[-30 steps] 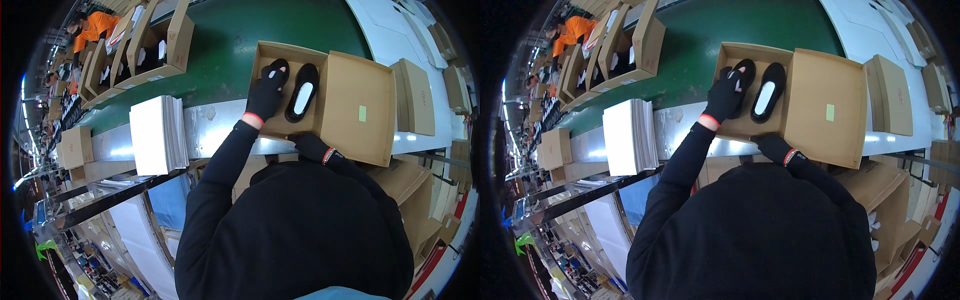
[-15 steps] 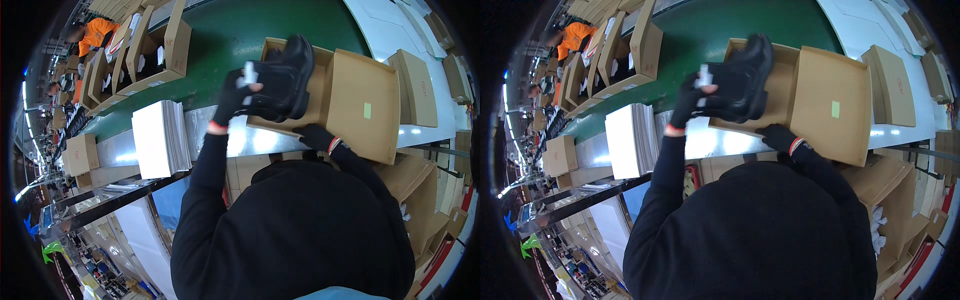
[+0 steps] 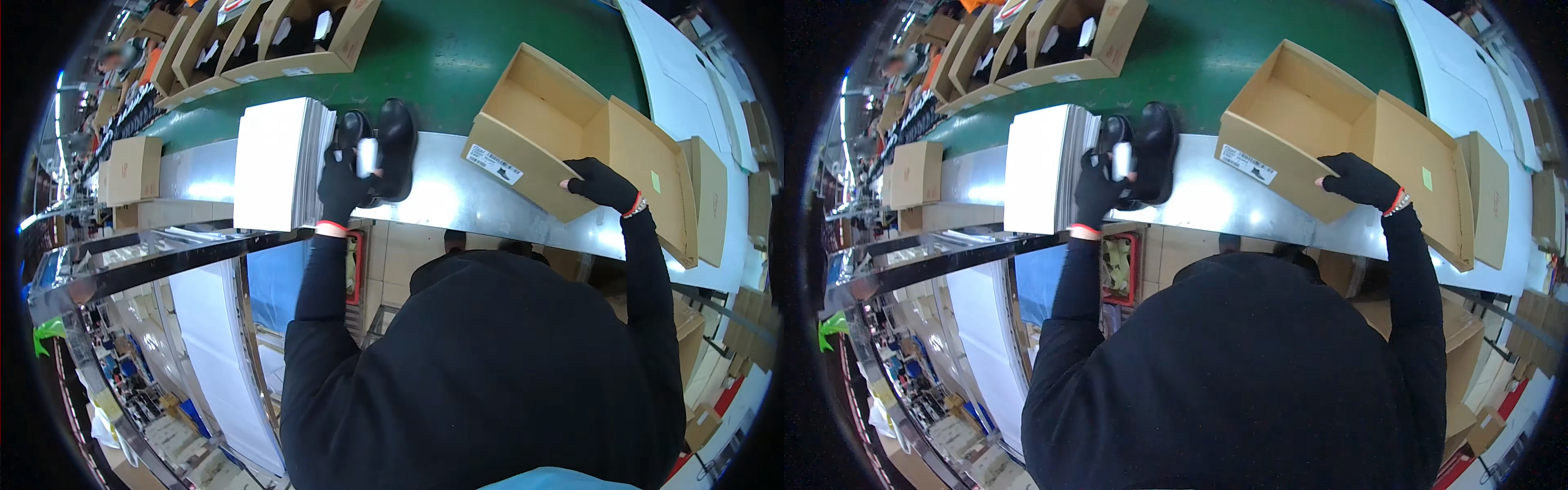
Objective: The person places white tissue paper into a cardboard shoe box, inserts a pair of black shoes, adds crumpled paper fillers, and closes the box. This sequence is repeated multiple times on a green conveyor belt in a warehouse setting.
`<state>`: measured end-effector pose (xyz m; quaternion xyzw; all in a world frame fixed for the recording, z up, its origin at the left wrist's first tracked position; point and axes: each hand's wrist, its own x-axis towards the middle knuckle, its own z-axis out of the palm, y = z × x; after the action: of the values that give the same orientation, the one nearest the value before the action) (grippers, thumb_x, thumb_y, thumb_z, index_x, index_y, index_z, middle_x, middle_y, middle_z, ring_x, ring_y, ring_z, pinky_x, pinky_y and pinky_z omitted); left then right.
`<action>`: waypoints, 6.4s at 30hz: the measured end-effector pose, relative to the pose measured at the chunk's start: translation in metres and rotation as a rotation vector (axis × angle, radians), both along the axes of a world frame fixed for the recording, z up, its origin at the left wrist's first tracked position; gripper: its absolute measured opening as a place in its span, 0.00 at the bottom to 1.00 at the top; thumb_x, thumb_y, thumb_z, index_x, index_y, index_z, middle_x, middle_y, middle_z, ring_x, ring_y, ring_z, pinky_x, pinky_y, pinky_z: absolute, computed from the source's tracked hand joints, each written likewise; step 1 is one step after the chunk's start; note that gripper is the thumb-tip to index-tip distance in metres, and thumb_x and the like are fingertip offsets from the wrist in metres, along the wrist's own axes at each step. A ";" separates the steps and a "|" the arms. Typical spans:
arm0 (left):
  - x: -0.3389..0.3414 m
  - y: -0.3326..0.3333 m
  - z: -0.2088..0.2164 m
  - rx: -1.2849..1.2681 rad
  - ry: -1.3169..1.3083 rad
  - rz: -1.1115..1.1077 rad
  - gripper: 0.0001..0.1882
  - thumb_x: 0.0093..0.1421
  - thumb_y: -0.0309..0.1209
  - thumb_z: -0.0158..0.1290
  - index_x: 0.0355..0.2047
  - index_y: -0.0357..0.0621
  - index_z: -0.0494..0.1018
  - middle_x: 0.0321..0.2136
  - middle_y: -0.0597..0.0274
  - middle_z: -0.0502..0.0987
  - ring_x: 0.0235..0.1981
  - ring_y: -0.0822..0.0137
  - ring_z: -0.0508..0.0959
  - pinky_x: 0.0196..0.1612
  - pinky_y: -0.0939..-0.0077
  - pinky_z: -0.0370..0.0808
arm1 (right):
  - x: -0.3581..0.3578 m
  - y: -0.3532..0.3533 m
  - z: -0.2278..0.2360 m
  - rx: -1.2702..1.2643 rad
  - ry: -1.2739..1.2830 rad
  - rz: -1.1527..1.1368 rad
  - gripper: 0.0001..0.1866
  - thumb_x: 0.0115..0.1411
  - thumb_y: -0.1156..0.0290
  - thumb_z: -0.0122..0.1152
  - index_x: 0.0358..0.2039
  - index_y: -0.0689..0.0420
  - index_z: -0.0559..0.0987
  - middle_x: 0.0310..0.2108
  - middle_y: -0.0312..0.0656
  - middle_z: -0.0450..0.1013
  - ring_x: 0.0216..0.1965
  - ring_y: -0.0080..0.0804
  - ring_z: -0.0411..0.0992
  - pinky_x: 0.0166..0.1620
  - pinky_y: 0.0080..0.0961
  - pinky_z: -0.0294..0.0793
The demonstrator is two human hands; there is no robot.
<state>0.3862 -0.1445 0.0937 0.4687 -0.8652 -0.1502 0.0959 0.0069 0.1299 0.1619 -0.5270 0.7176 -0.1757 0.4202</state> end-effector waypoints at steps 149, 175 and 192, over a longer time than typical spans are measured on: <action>-0.219 0.106 -0.043 0.399 0.394 -0.378 0.36 0.62 0.37 0.50 0.65 0.40 0.49 0.58 0.43 0.64 0.49 0.50 0.74 0.47 0.62 0.72 | -0.070 0.019 -0.096 0.077 0.904 0.064 0.66 0.31 0.30 0.66 0.65 0.58 0.54 0.67 0.52 0.45 0.69 0.51 0.40 0.65 0.63 0.32; -0.132 0.134 -0.003 0.593 0.690 -0.113 0.32 0.55 0.28 0.57 0.60 0.40 0.60 0.48 0.52 0.71 0.48 0.62 0.73 0.48 0.70 0.71 | 0.016 0.017 -0.147 0.423 0.803 0.075 0.76 0.24 0.39 0.76 0.67 0.62 0.43 0.69 0.56 0.35 0.69 0.55 0.33 0.62 0.68 0.36; 0.033 0.030 -0.022 -0.007 0.525 0.447 0.28 0.52 0.47 0.62 0.43 0.35 0.73 0.29 0.51 0.78 0.33 0.62 0.78 0.39 0.69 0.73 | 0.025 0.034 -0.167 0.272 0.620 -0.107 0.68 0.32 0.42 0.74 0.66 0.65 0.46 0.67 0.63 0.32 0.68 0.63 0.31 0.59 0.70 0.44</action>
<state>0.4193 -0.1141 0.0719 0.5918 -0.6874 -0.2379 0.3474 0.0323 0.1634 -0.0056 -0.4562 0.8546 0.0684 0.2387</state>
